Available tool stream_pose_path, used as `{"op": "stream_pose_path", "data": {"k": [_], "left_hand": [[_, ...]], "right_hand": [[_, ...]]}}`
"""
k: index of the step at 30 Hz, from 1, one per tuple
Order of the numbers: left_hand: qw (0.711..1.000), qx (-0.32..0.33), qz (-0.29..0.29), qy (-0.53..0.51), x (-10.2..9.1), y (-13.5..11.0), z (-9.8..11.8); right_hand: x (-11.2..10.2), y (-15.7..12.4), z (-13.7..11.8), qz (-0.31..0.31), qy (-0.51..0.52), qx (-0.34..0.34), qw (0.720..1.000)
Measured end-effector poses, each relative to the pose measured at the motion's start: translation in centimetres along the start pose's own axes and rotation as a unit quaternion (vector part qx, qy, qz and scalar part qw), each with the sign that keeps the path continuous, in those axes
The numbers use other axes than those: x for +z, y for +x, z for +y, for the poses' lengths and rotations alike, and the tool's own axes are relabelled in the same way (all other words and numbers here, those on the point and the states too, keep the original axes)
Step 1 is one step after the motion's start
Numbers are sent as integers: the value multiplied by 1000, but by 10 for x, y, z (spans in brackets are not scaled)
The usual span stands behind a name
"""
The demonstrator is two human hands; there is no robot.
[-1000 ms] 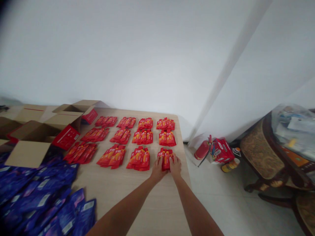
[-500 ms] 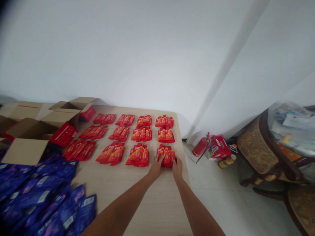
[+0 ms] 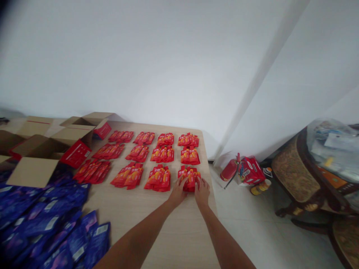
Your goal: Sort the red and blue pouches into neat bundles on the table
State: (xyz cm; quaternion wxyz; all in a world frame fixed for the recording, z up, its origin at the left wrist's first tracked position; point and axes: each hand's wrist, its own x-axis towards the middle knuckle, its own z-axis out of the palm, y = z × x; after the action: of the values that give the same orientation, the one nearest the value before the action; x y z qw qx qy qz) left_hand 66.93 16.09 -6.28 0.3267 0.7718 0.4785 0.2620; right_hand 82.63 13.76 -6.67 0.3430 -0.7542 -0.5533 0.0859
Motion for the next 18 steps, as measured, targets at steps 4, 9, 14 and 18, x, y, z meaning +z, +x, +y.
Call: {"op": "stream_pose_path", "data": {"k": [4,9,14,18], "left_hand": [[999,-38,15,-16,-1,3,-1],[996,-88,2,-6,-2,3,-5],[997,-73,5,8,-3,1,-6],[998,-59,34,4,-1,-2,-5]], "right_hand": [[-2,4,-9,-8,-18,-8,1000],[-4,5,-19,-25,-32,6,999],[-5,3,-30,-33,-48,32,998],[-6,1,-35,-29,-48,48,997]]}}
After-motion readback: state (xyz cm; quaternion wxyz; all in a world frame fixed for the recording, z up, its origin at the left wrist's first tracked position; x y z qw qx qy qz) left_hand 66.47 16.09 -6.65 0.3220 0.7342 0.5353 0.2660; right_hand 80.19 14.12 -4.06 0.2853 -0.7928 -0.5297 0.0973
